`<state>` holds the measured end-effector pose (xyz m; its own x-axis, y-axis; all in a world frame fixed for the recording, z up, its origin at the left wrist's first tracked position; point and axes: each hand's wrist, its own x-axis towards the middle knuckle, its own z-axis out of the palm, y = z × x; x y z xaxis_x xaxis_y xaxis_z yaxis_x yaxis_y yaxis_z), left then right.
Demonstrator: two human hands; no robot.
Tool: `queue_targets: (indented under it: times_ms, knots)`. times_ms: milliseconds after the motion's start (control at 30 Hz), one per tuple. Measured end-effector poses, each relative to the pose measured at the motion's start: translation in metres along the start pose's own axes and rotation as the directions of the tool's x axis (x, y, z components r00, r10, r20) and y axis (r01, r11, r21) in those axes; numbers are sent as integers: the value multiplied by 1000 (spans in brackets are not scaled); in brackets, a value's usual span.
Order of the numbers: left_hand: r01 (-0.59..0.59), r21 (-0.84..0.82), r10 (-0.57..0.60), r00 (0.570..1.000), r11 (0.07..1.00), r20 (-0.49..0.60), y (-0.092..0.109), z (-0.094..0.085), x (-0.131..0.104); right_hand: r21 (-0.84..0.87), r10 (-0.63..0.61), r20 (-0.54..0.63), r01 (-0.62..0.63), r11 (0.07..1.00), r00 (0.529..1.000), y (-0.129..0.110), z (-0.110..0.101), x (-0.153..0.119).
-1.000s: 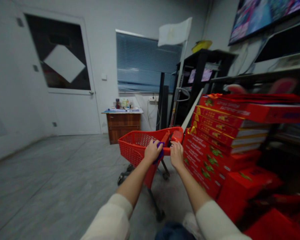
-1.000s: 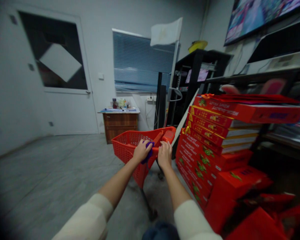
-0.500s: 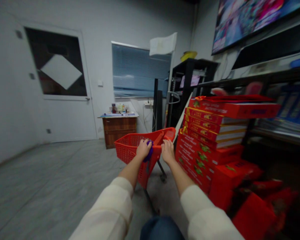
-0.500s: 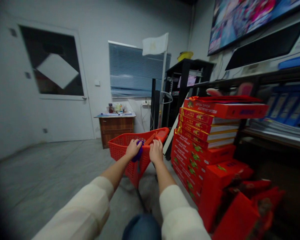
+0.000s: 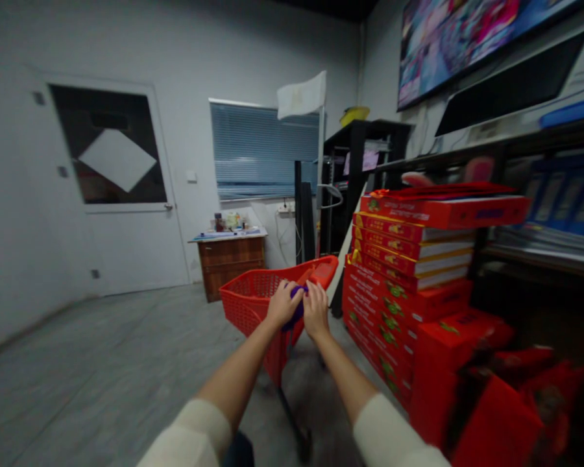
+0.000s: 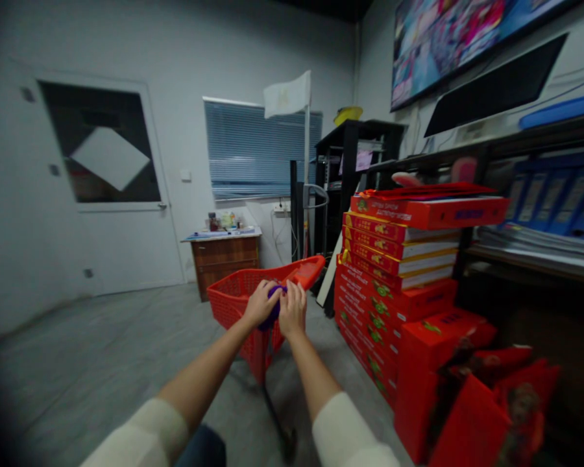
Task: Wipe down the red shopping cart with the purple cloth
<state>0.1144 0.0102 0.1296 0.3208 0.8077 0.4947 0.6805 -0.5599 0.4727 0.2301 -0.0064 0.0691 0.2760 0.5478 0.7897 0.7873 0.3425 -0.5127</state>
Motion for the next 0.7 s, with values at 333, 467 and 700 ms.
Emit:
queue_targets:
  times_ms: [333,467,700]
  knots:
    - [-53,5,53,998,999,15,-20,-41,-29,-195,-155,242,205,959,958,20,-54,43]
    - [6,125,-15,997,992,71,-8,-57,-38,-252,-110,356,209,945,928,23,-45,40]
    - [-24,521,66,996,853,-62,40,-52,-63,-353,-126,206,193,915,970,-7,-27,10]
